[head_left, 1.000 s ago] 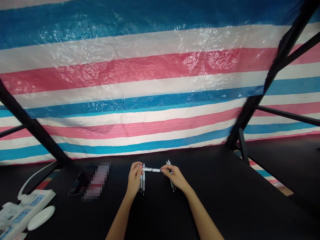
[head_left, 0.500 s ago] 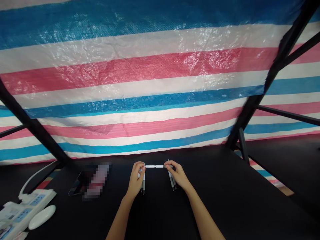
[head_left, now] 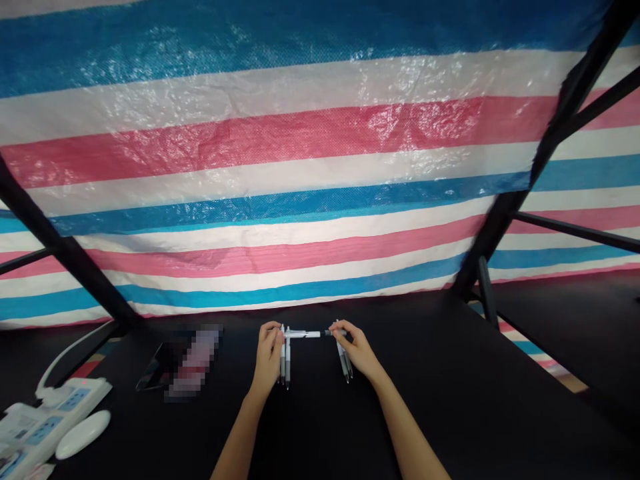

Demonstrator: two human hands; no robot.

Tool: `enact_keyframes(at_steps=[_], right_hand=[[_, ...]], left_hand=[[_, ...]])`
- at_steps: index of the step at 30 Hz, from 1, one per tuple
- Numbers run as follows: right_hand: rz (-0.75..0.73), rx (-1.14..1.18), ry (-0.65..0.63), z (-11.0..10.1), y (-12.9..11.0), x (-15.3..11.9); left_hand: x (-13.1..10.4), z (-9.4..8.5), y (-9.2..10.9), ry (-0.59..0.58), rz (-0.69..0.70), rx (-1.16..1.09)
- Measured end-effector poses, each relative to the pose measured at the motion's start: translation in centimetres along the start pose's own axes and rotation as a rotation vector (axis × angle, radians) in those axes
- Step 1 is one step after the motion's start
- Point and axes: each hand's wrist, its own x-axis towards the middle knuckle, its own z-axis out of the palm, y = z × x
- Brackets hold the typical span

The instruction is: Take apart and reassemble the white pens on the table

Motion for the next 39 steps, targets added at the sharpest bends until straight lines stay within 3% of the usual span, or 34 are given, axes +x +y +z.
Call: enact_keyframes(at_steps=[5,17,39], right_hand=[[0.008,0.008,0.017,-0.5,0.0,0.0],[0.038,0.004,0.062,-1.7,0.1,0.1],[0.046,0.010,0.054,-1.8,-0.1,0.0]], left_hand=[[0.4,-0.4,-0.1,0.107,-0.071,-0.137],[0.8,-1.0,-1.8,0.154,-0.209,-0.234],[0.6,-0.6,-2.0,0.123,-0.215,-0.205]])
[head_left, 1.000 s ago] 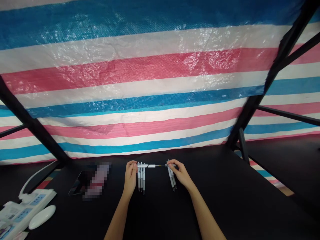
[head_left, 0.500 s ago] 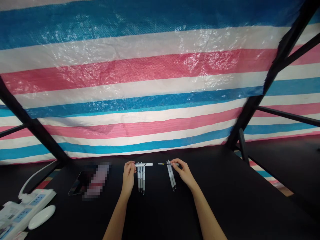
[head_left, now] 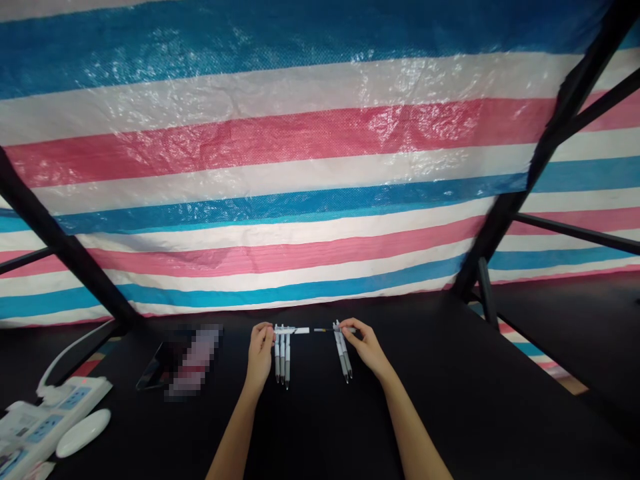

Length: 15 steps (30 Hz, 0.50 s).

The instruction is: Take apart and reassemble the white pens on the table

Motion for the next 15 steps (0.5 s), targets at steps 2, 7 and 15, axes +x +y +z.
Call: enact_keyframes(at_steps=[2,7,15], right_hand=[[0.001,0.002,0.001,0.0,0.0,0.0],[0.002,-0.016,-0.006,0.2,0.0,-0.1],[-0.013,0.003,-0.043,1.0,0.2,-0.2]], left_hand=[[0.0,0.0,-0.1,-0.018,0.011,0.025],[0.0,0.1,-0.2,-0.044,0.058,0.099],[-0.3,0.4,0.6,-0.064,0.095,0.149]])
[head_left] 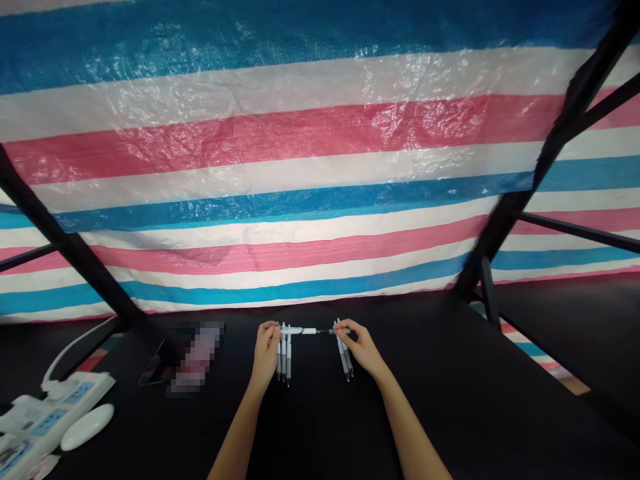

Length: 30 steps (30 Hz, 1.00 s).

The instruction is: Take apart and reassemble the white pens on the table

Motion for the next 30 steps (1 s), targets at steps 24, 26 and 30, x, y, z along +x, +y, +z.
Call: enact_keyframes(at_steps=[24,26,30], right_hand=[[-0.014,0.014,-0.021,1.4,0.7,0.1],[-0.009,0.024,-0.016,1.3,0.8,0.1],[0.018,0.053,-0.021,1.2,0.6,0.0]], left_hand=[[-0.3,0.3,-0.1,-0.108,0.037,0.027],[-0.2,0.2,-0.3,-0.111,0.042,0.021],[-0.2,0.2,-0.5,-0.108,0.061,0.029]])
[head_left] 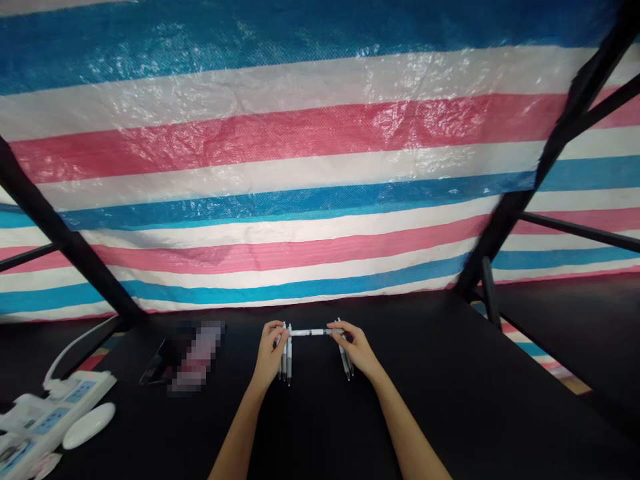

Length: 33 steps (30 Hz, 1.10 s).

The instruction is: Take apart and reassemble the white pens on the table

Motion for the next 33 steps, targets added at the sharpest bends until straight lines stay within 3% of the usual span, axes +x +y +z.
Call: enact_keyframes(at_steps=[12,20,24,30,33], right_hand=[[0.130,0.107,-0.070,0.36,-0.41,-0.14],[0.120,0.217,-0.116,-0.14,0.07,-0.11],[0.119,0.152,-0.091,-0.41,0.05,0.02],[0.061,-0.122,-0.029,-0.53,-0.34,0.07],[0.064,-0.054,-0.017,-0.63,0.02,0.15]], left_hand=[[0.00,-0.21,0.30,-0.008,0.039,0.022],[0.20,-0.23,0.39,0.041,0.025,0.016],[0.17,-0.22,0.35,0.023,0.032,0.013],[0.09,-0.25,0.31,0.024,0.037,0.005],[0.14,-0.30,0.31,0.040,0.030,-0.002]])
